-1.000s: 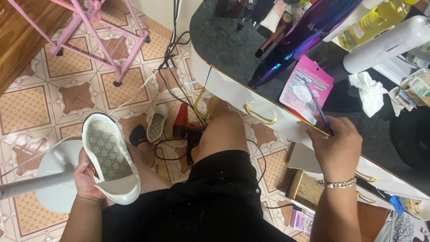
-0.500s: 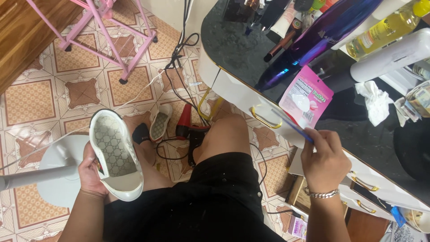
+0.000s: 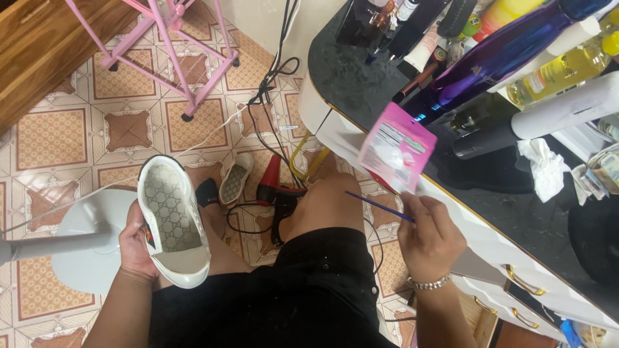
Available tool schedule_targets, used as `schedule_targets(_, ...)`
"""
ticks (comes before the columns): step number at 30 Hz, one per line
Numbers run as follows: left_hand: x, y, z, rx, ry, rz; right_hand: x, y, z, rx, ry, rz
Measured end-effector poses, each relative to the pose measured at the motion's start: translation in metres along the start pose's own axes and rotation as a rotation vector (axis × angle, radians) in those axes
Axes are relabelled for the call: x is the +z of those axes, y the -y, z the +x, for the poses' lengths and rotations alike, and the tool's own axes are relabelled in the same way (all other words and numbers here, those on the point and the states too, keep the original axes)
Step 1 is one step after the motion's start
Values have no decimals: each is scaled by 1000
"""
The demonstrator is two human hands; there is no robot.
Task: Apply white and red paint to sneakers and dry with a hair dryer.
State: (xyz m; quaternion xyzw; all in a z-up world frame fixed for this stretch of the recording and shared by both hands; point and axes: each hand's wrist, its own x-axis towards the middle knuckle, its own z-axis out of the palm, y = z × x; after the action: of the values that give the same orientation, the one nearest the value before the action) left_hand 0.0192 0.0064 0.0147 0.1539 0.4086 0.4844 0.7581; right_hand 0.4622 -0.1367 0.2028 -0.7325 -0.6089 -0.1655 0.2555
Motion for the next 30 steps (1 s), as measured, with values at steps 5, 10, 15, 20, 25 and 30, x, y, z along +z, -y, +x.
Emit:
schedule_targets(5, -11, 5, 4, -51, 5, -38, 31, 6, 30, -110, -95, 45)
schedule_targets(10, -17, 9, 8, -129, 94, -172, 63, 2, 64, -180, -104, 91)
schedule_targets(15, -18, 10, 5, -160, 17, -138, 81, 3, 96, -210, -91, 37)
schedule_targets(20, -21, 10, 9, -157, -4, -123, 90, 0, 111, -217, -75, 36)
schedule_targets(25, -6, 4, 5, -217, -51, -91, 79, 2, 117, -182, -23, 13)
schedule_targets(30, 17, -6, -6, -267, -66, -75, 64, -10, 116, -145, -186, 215)
